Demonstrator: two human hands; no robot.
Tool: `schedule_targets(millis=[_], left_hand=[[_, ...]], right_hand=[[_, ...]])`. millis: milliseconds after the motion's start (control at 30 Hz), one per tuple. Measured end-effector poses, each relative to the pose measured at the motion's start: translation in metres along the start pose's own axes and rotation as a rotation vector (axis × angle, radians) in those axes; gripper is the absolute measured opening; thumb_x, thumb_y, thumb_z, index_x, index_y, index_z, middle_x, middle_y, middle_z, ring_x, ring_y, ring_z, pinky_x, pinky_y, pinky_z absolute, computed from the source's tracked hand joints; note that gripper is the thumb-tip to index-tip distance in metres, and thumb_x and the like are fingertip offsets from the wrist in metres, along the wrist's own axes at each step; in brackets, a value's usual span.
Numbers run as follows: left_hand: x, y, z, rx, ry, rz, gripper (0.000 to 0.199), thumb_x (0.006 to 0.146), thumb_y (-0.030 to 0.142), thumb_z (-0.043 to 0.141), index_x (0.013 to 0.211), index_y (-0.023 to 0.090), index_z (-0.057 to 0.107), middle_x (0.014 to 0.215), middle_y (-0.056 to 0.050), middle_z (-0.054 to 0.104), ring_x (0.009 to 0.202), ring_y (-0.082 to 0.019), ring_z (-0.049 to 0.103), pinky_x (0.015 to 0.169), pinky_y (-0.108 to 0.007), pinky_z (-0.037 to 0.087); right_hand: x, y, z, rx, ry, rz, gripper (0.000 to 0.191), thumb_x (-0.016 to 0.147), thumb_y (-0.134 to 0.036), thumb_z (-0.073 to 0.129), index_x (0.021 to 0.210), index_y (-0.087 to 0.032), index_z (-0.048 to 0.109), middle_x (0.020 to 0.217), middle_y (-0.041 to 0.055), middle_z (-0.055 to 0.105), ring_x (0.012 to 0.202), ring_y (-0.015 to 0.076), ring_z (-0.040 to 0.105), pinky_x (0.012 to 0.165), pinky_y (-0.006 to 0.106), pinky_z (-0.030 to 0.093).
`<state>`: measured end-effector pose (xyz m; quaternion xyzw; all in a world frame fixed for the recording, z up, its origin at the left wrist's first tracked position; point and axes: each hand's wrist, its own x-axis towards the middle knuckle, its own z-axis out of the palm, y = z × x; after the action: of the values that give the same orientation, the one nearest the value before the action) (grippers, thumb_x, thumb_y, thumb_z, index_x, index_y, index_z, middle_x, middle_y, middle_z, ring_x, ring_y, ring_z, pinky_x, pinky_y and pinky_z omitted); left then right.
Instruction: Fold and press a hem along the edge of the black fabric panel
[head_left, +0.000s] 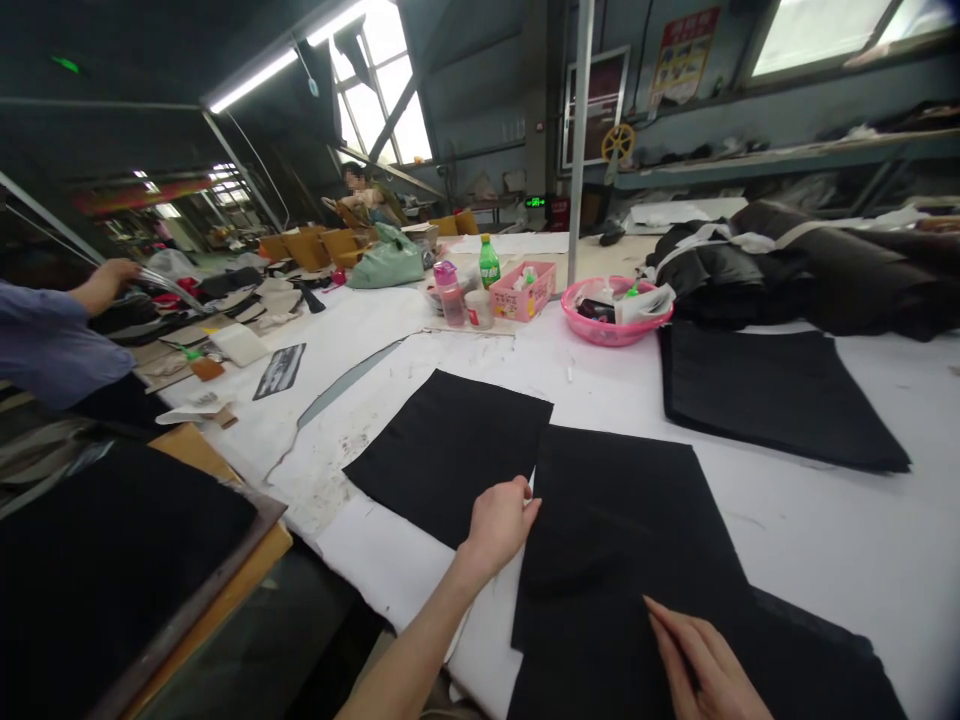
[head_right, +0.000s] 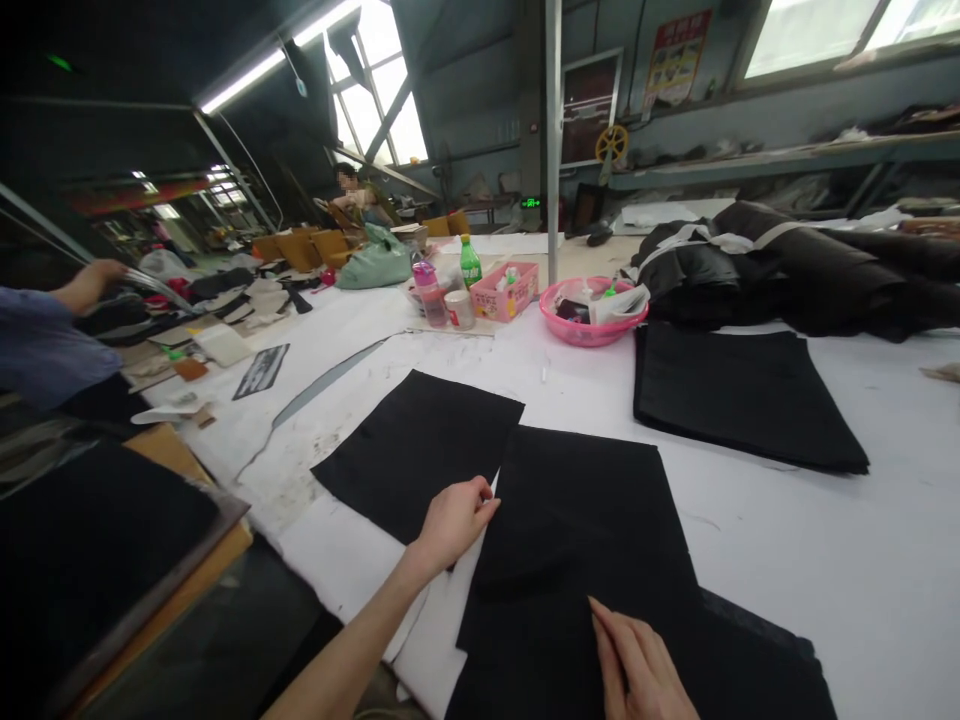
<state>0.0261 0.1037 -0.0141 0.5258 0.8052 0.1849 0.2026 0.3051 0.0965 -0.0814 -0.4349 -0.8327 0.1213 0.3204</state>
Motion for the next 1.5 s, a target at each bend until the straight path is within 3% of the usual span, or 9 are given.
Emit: schedule_targets(millis=[200, 333, 500, 600, 733, 867, 1200, 1400, 1500], left_hand=[[-0.013, -0.017, -0.010, -0.186, -0.027, 0.053, 0.027, 0.096, 0.036, 0.045, 0.089, 0.019, 0.064, 0.071, 0.001, 0.067, 0.062, -0.013, 0.062, 0.057, -0.023, 0.038], [-0.027, -0.038, -0.019, -0.265, 0.014, 0.043, 0.026, 0.096, 0.035, 0.045, 0.089, 0.019, 0.064, 0.067, 0.002, 0.065, 0.057, -0.011, 0.058, 0.055, -0.022, 0.038], [-0.053, -0.064, -0.023, -0.304, 0.085, 0.030, 0.021, 0.095, 0.031, 0.049, 0.090, 0.018, 0.065, 0.073, 0.000, 0.064, 0.063, -0.012, 0.057, 0.059, -0.023, 0.040], [-0.069, -0.074, -0.021, -0.271, 0.151, 0.040, 0.015, 0.094, 0.025, 0.050, 0.092, 0.019, 0.064, 0.085, -0.001, 0.063, 0.071, -0.013, 0.058, 0.063, -0.024, 0.042], [-0.086, -0.084, -0.016, -0.132, 0.243, 0.151, 0.016, 0.095, 0.017, 0.047, 0.098, 0.021, 0.062, 0.093, -0.003, 0.061, 0.082, -0.016, 0.059, 0.071, -0.027, 0.046], [-0.097, -0.096, -0.009, -0.053, 0.315, 0.211, 0.019, 0.094, 0.012, 0.047, 0.102, 0.021, 0.062, 0.097, -0.004, 0.061, 0.095, -0.020, 0.058, 0.083, -0.034, 0.047], [-0.101, -0.107, -0.002, -0.068, 0.416, 0.201, 0.017, 0.095, 0.015, 0.049, 0.100, 0.019, 0.064, 0.099, -0.007, 0.059, 0.097, -0.022, 0.055, 0.085, -0.040, 0.048], [-0.101, -0.113, 0.000, -0.106, 0.451, 0.207, 0.017, 0.094, 0.015, 0.050, 0.101, 0.019, 0.065, 0.099, -0.008, 0.059, 0.097, -0.022, 0.055, 0.085, -0.039, 0.049], [-0.103, -0.113, 0.001, -0.118, 0.450, 0.204, 0.017, 0.094, 0.015, 0.050, 0.101, 0.019, 0.065, 0.100, -0.008, 0.060, 0.097, -0.022, 0.054, 0.086, -0.040, 0.049]], right_hand=[[0.002, -0.010, -0.007, 0.065, 0.016, 0.102, 0.031, 0.101, -0.045, 0.042, 0.120, -0.028, 0.059, 0.110, 0.0003, 0.062, 0.097, 0.0186, 0.061, 0.089, 0.030, 0.044], [0.010, -0.021, -0.011, 0.017, 0.000, 0.064, 0.031, 0.101, -0.047, 0.041, 0.119, -0.029, 0.059, 0.108, 0.0007, 0.063, 0.094, 0.0193, 0.060, 0.086, 0.032, 0.043], [0.038, -0.063, -0.002, 0.024, -0.221, -0.097, 0.024, 0.102, -0.041, 0.040, 0.111, -0.029, 0.060, 0.097, 0.0007, 0.062, 0.086, 0.0190, 0.058, 0.073, 0.032, 0.042], [0.060, -0.092, 0.017, 0.005, -0.363, -0.222, 0.019, 0.102, -0.030, 0.042, 0.103, -0.026, 0.061, 0.091, 0.0023, 0.059, 0.081, 0.0202, 0.054, 0.069, 0.034, 0.040], [0.082, -0.114, 0.043, -0.130, -0.467, -0.320, 0.010, 0.095, -0.019, 0.054, 0.099, -0.023, 0.062, 0.089, 0.0031, 0.057, 0.082, 0.0215, 0.052, 0.069, 0.035, 0.037], [0.094, -0.120, 0.056, -0.226, -0.495, -0.321, 0.012, 0.089, -0.014, 0.062, 0.099, -0.021, 0.063, 0.090, 0.0038, 0.057, 0.084, 0.0230, 0.053, 0.070, 0.036, 0.037], [0.105, -0.123, 0.068, -0.247, -0.571, -0.384, 0.013, 0.088, -0.010, 0.056, 0.081, -0.020, 0.059, 0.083, 0.0041, 0.056, 0.081, 0.0228, 0.052, 0.069, 0.035, 0.034], [0.096, -0.118, 0.060, -0.127, -0.576, -0.352, 0.008, 0.091, -0.021, 0.057, 0.083, -0.022, 0.057, 0.082, -0.0001, 0.056, 0.078, 0.0185, 0.052, 0.070, 0.033, 0.036], [0.087, -0.114, 0.051, 0.102, -0.586, -0.231, 0.011, 0.093, -0.026, 0.055, 0.082, -0.023, 0.056, 0.081, -0.0012, 0.055, 0.076, 0.0169, 0.052, 0.068, 0.032, 0.038]])
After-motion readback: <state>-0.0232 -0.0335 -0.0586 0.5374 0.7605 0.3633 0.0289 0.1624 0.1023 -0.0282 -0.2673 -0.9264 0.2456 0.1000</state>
